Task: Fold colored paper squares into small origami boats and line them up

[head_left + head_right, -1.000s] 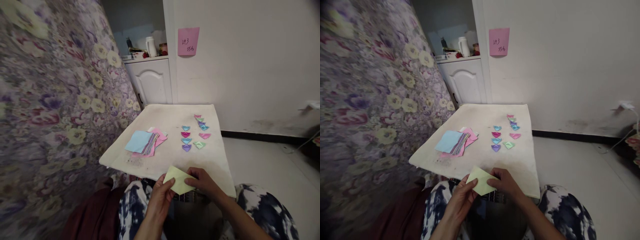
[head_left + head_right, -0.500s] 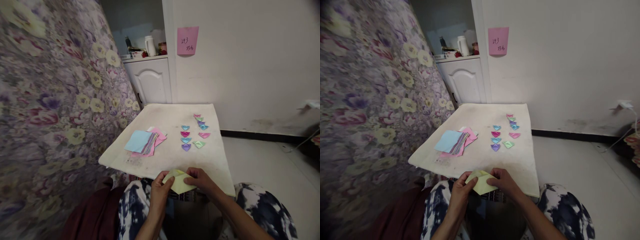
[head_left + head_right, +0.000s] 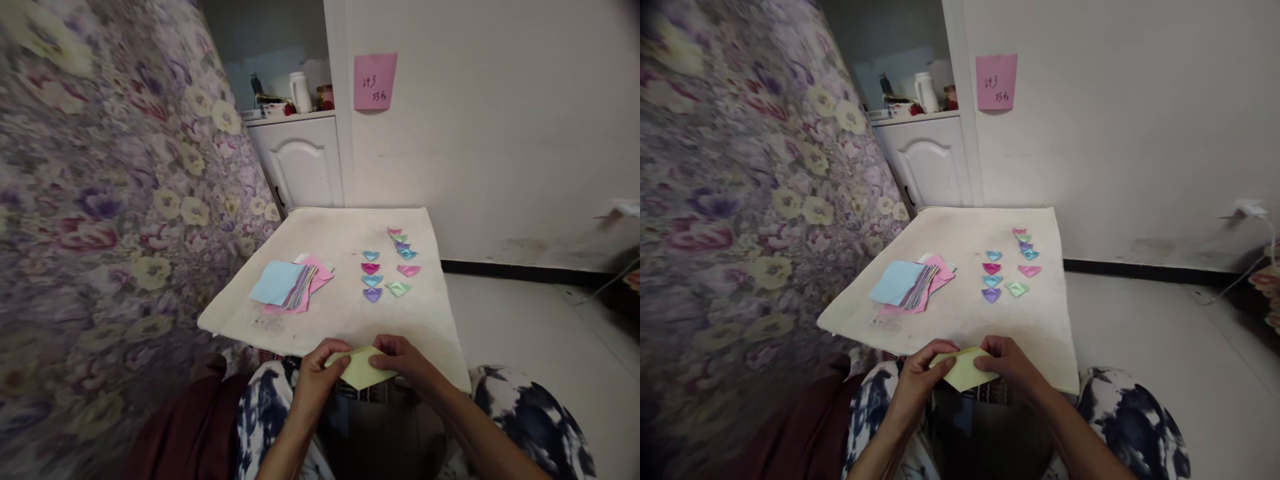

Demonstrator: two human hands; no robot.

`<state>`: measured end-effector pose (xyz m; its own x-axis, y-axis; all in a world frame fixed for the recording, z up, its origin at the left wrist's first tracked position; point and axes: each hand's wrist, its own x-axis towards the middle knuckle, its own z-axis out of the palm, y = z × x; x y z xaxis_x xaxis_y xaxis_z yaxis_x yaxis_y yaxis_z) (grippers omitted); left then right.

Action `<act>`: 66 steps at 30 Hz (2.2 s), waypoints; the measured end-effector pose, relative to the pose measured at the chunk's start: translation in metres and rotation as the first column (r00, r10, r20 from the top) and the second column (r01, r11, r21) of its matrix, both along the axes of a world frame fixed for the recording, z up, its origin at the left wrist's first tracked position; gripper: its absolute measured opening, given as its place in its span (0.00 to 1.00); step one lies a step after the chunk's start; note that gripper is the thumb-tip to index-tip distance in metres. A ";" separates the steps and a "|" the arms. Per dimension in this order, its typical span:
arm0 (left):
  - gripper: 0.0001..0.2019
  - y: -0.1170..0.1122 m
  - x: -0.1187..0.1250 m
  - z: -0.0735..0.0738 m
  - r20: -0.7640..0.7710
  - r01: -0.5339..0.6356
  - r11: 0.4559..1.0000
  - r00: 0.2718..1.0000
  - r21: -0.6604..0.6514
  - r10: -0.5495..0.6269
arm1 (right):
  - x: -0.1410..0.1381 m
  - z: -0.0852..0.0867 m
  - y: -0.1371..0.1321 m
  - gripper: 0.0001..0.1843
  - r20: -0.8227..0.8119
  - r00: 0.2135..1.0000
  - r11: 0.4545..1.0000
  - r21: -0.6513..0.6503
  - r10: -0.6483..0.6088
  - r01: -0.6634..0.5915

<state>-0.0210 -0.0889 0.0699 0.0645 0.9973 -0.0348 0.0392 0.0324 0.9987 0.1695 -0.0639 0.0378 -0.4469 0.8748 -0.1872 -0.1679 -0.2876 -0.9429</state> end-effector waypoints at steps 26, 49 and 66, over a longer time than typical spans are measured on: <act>0.11 -0.009 0.010 -0.004 0.547 -0.079 0.942 0.797 -0.326 0.256 | -0.002 0.007 0.000 0.20 0.031 0.997 0.997 0.038 -0.070 0.068; 0.14 -0.011 0.031 -0.026 0.305 -0.140 0.963 0.929 -0.230 0.208 | -0.005 0.001 -0.002 0.18 0.057 0.998 0.998 0.059 -0.025 0.021; 0.14 -0.017 0.027 -0.018 0.365 -0.046 0.966 0.921 -0.254 0.139 | -0.006 0.011 -0.007 0.05 0.360 0.918 0.939 0.343 -0.170 0.039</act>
<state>0.0056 -0.1063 0.0524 0.0274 0.9651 -0.2605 -0.3529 0.2532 0.9007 0.1630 -0.0712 0.0489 -0.3015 0.9532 -0.0236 0.2078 0.0415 -0.9773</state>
